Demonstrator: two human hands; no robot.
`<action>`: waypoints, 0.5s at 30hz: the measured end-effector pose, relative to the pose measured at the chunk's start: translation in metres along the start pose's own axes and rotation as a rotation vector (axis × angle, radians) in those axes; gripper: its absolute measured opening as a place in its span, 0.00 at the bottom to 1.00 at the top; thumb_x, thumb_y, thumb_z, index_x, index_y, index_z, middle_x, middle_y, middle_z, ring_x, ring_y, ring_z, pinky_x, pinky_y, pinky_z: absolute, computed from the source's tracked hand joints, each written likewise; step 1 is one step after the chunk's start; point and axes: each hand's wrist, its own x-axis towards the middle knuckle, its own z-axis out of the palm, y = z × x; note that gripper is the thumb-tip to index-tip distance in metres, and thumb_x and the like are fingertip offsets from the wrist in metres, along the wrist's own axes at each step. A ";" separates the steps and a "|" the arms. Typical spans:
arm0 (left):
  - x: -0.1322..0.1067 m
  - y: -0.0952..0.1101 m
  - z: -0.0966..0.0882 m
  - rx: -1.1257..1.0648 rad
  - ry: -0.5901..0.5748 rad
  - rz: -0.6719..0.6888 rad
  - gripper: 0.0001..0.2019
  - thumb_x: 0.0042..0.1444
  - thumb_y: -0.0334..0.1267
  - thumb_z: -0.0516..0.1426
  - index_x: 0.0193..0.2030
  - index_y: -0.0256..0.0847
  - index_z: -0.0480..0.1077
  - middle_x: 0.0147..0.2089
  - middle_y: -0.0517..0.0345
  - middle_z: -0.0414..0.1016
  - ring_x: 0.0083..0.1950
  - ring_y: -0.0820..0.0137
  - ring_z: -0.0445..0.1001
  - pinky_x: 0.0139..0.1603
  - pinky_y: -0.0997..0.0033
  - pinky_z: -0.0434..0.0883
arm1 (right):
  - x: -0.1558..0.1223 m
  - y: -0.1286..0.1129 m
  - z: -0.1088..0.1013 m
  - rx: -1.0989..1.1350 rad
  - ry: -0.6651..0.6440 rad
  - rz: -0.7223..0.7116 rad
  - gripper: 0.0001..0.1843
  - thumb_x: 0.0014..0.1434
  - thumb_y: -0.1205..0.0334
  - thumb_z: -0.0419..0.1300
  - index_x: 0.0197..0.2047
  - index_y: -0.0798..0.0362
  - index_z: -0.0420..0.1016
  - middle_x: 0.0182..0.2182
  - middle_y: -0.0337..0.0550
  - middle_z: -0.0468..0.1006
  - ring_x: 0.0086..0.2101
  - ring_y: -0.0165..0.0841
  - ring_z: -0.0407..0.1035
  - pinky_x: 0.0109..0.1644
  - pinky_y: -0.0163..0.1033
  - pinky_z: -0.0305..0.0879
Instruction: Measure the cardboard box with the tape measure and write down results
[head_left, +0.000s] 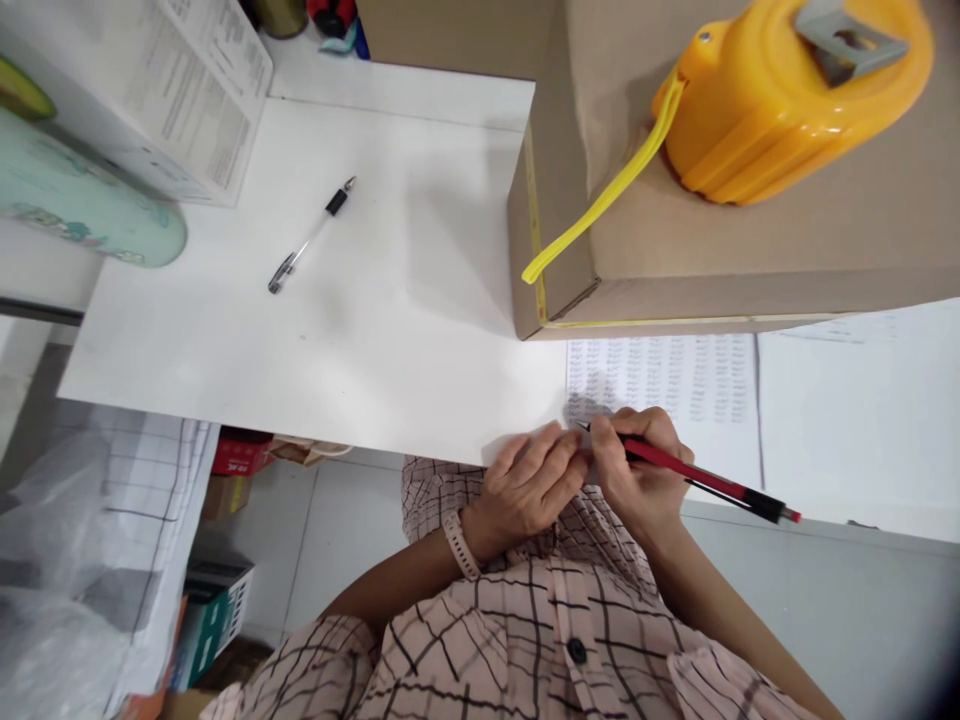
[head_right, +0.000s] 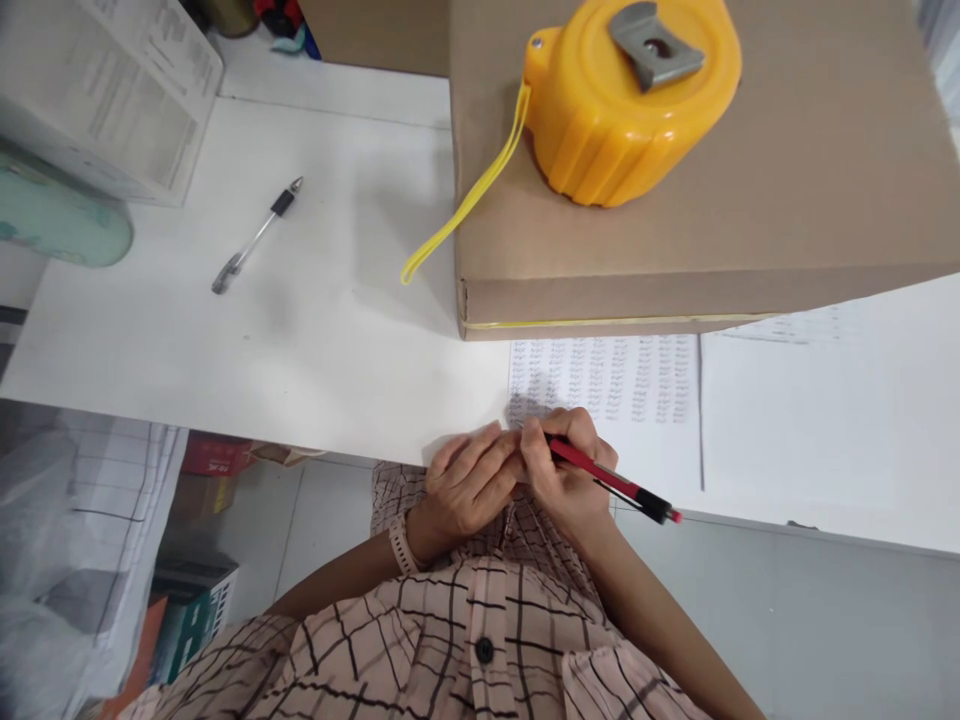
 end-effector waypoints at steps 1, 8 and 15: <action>0.000 0.000 0.000 0.002 0.002 0.000 0.13 0.68 0.40 0.59 0.56 0.42 0.77 0.60 0.59 0.81 0.65 0.68 0.74 0.66 0.65 0.65 | 0.000 0.000 0.000 -0.002 0.000 -0.008 0.14 0.63 0.64 0.64 0.30 0.48 0.62 0.19 0.29 0.67 0.19 0.25 0.59 0.24 0.34 0.59; 0.002 0.000 -0.001 0.008 0.002 -0.001 0.13 0.68 0.39 0.59 0.55 0.42 0.78 0.59 0.60 0.81 0.63 0.68 0.76 0.64 0.66 0.67 | 0.000 0.001 0.000 0.050 -0.019 -0.037 0.14 0.62 0.68 0.64 0.30 0.49 0.63 0.20 0.29 0.67 0.20 0.24 0.60 0.25 0.33 0.60; 0.006 0.000 -0.004 0.007 -0.007 -0.009 0.12 0.70 0.39 0.57 0.54 0.42 0.78 0.59 0.61 0.81 0.61 0.69 0.77 0.63 0.66 0.67 | 0.000 0.003 0.000 0.036 -0.001 -0.027 0.15 0.63 0.69 0.64 0.30 0.49 0.61 0.20 0.28 0.65 0.20 0.24 0.57 0.25 0.33 0.57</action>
